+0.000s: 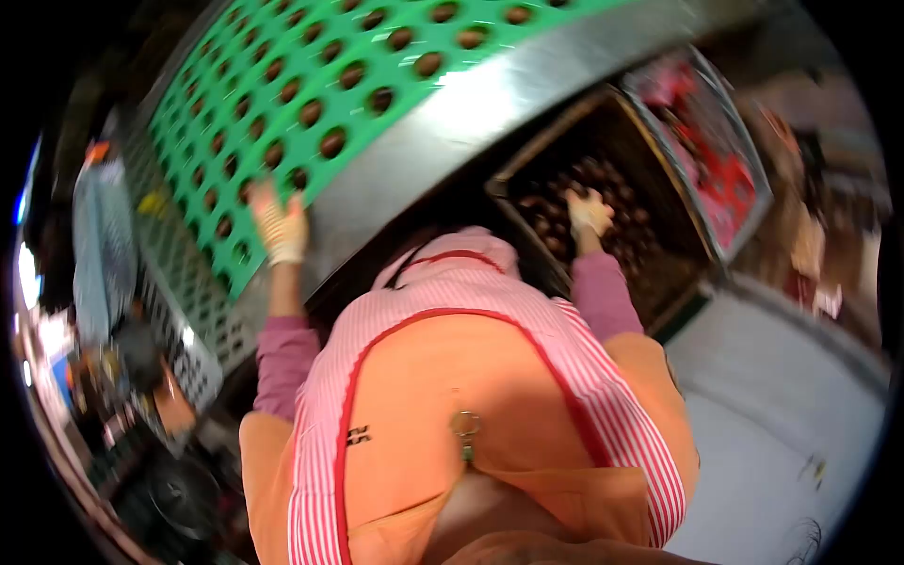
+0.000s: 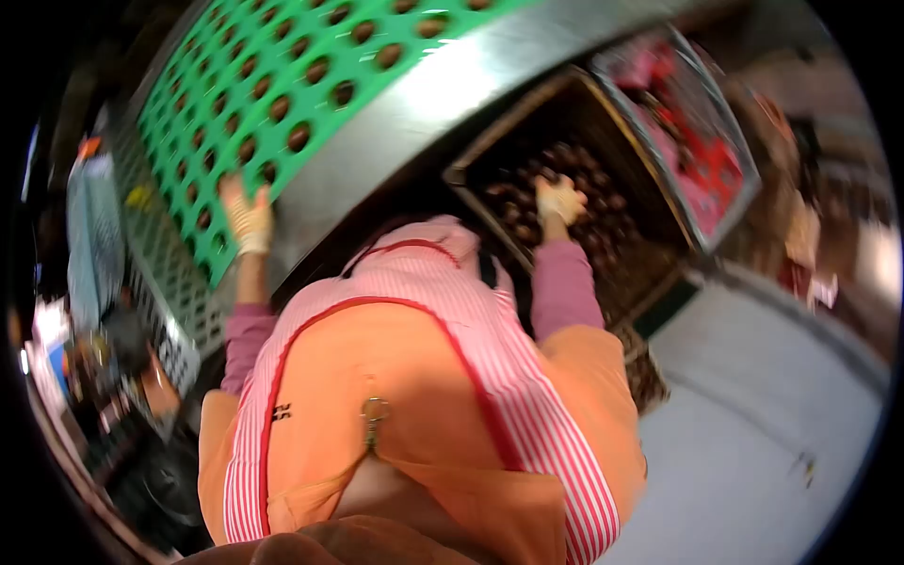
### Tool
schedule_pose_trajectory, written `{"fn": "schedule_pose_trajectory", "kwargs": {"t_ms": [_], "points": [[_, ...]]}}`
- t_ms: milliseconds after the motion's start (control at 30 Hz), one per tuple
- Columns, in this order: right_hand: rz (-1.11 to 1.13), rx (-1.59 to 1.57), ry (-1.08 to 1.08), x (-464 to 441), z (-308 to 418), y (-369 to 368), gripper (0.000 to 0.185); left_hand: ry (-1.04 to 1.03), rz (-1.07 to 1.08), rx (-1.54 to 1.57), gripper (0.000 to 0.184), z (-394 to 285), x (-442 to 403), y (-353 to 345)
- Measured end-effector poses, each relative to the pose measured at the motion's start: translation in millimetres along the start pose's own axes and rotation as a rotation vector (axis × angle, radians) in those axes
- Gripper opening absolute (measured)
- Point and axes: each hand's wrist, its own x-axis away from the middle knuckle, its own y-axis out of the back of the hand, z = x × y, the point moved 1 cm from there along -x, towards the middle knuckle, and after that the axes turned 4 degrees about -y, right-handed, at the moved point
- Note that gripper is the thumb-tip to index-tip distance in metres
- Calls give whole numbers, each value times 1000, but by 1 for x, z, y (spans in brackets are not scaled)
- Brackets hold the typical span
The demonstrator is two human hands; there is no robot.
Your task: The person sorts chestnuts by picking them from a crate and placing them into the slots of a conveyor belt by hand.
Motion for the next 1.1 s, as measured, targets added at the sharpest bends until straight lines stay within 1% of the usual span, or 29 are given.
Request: {"fn": "schedule_pose_trajectory", "kwargs": {"t_ms": [33, 100, 167, 233, 267, 300, 333, 367, 433, 467, 500, 567, 600, 633, 700, 733, 767, 800, 833, 900, 933, 967, 1033, 1067, 1100], "points": [[8, -96, 32, -3, -4, -13, 65, 8, -77, 4, 63, -15, 9, 3], [38, -142, 205, -5, -7, -28, 66, 56, -76, 121, 63, -47, 17, 17], [75, -116, 243, -3, -3, -34, 63, 96, -52, 201, 61, -69, 23, 26], [150, -159, 301, -13, -2, -35, 61, 71, -77, 245, 57, -79, 29, 24], [214, -452, 331, -25, -5, -43, 62, 58, -82, 285, 52, -89, 28, 31], [216, -767, 335, -39, -4, -49, 63, 4, -99, 302, 49, -89, 29, 26], [161, -903, 333, -31, 7, -31, 60, 71, 7, 461, 48, -95, 28, 27], [109, -1040, 325, -8, 27, 4, 58, 136, 114, 620, 47, -104, 26, 31], [13, -1123, 481, 36, 66, 60, 55, 347, 347, 1011, 48, -124, 18, 31], [5, -1018, 616, 74, 89, 91, 49, 363, 413, 1187, 53, -138, 10, 36], [140, -1073, 757, 102, 108, 105, 47, 371, 483, 1364, 58, -152, 3, 41], [281, -999, 1091, 134, 136, 102, 49, 353, 505, 1544, 72, -173, -6, 41], [404, -889, 1121, 157, 148, 98, 53, 328, 544, 1618, 82, -175, -8, 37], [524, -772, 1144, 184, 160, 95, 57, 314, 543, 1666, 80, -177, -9, 32], [501, -365, 1413, 240, 184, 96, 71, 290, 572, 1845, 74, -176, -8, 22], [449, -364, 1479, 249, 188, 87, 77, 365, 555, 1647, 67, -172, -12, 42], [400, -362, 1545, 256, 191, 79, 83, 404, 604, 1703, 61, -156, -10, 31], [494, -390, 1506, 266, 195, 83, 89, 417, 566, 1711, 57, -138, -6, 26], [527, -422, 1457, 266, 195, 83, 88, 431, 526, 1718, 53, -117, -2, 24], [737, -589, 1069, 260, 194, 81, 82, -70, 159, 716, 49, -60, -7, 24], [799, -732, 923, 263, 196, 87, 71, -51, 215, 377, 48, -44, -10, 43], [788, -769, 776, 258, 201, 86, 60, -31, 264, 36, 48, -28, -14, 63], [904, -915, 595, 251, 202, 82, 56, 7, 233, -83, 45, 16, -11, 52], [991, -995, 563, 244, 201, 73, 54, 33, 318, -111, 49, 31, -6, 44], [1040, -1063, 495, 247, 204, 68, 51, 34, 279, -140, 51, 36, 2, 34]]}}
